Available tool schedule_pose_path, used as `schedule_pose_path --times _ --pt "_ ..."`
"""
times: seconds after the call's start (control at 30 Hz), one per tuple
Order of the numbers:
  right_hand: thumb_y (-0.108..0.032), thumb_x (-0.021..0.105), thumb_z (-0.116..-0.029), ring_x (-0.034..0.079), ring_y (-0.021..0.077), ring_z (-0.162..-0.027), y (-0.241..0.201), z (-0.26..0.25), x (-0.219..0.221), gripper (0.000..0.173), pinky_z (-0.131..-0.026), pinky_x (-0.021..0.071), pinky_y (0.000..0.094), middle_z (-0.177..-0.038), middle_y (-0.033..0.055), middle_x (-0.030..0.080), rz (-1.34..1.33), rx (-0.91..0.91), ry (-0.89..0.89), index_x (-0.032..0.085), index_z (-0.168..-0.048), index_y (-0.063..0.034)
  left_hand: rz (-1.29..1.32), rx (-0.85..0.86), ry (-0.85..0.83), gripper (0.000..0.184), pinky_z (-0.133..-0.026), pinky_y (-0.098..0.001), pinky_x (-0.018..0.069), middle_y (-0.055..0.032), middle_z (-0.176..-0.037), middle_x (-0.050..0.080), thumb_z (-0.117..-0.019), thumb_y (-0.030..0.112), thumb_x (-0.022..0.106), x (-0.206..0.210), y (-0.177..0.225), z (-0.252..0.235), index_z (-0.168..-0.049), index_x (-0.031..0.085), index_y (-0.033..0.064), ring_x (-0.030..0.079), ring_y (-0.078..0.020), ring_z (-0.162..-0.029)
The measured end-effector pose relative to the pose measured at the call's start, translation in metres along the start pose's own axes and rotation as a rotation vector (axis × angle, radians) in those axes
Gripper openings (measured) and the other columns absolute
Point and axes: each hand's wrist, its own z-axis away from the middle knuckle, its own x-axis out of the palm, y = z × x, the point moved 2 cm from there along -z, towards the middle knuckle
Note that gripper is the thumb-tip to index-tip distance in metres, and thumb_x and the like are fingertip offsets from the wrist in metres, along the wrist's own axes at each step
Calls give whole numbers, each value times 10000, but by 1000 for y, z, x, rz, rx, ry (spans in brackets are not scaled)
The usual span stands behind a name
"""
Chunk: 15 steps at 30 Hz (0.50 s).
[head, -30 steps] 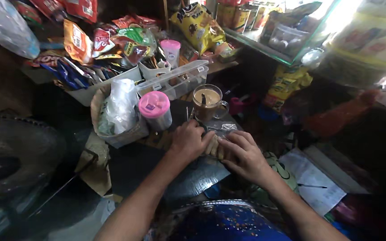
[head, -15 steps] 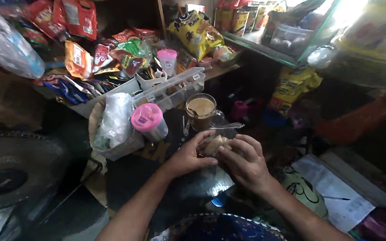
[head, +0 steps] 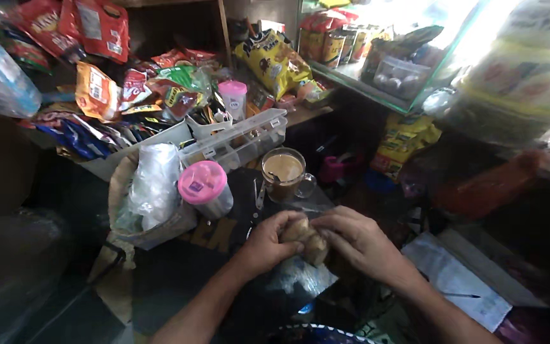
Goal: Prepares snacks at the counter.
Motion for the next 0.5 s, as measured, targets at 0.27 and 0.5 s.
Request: schedule_pose_path --times 0.27,0.5 --pt "-223 632 -957 698 134 -906 -8 -16 -14 261 -807 579 325 -1006 74 730 -109 218 -301 702 -1140 -51 -61 -19 -10 615 -910 -269 562 -119 -1160 682 -854 5 724 3 4 2 -1421 488 -17 681 -100 -1003" --pt "-243 693 -928 666 3 -850 -8 -11 3 293 -749 552 167 -976 2 723 -259 273 -194 690 -1153 -56 -64 -116 -91 690 -962 -271 547 -121 -1271 662 -854 -15 737 6 9 4 -1476 439 13 672 -107 -1091"
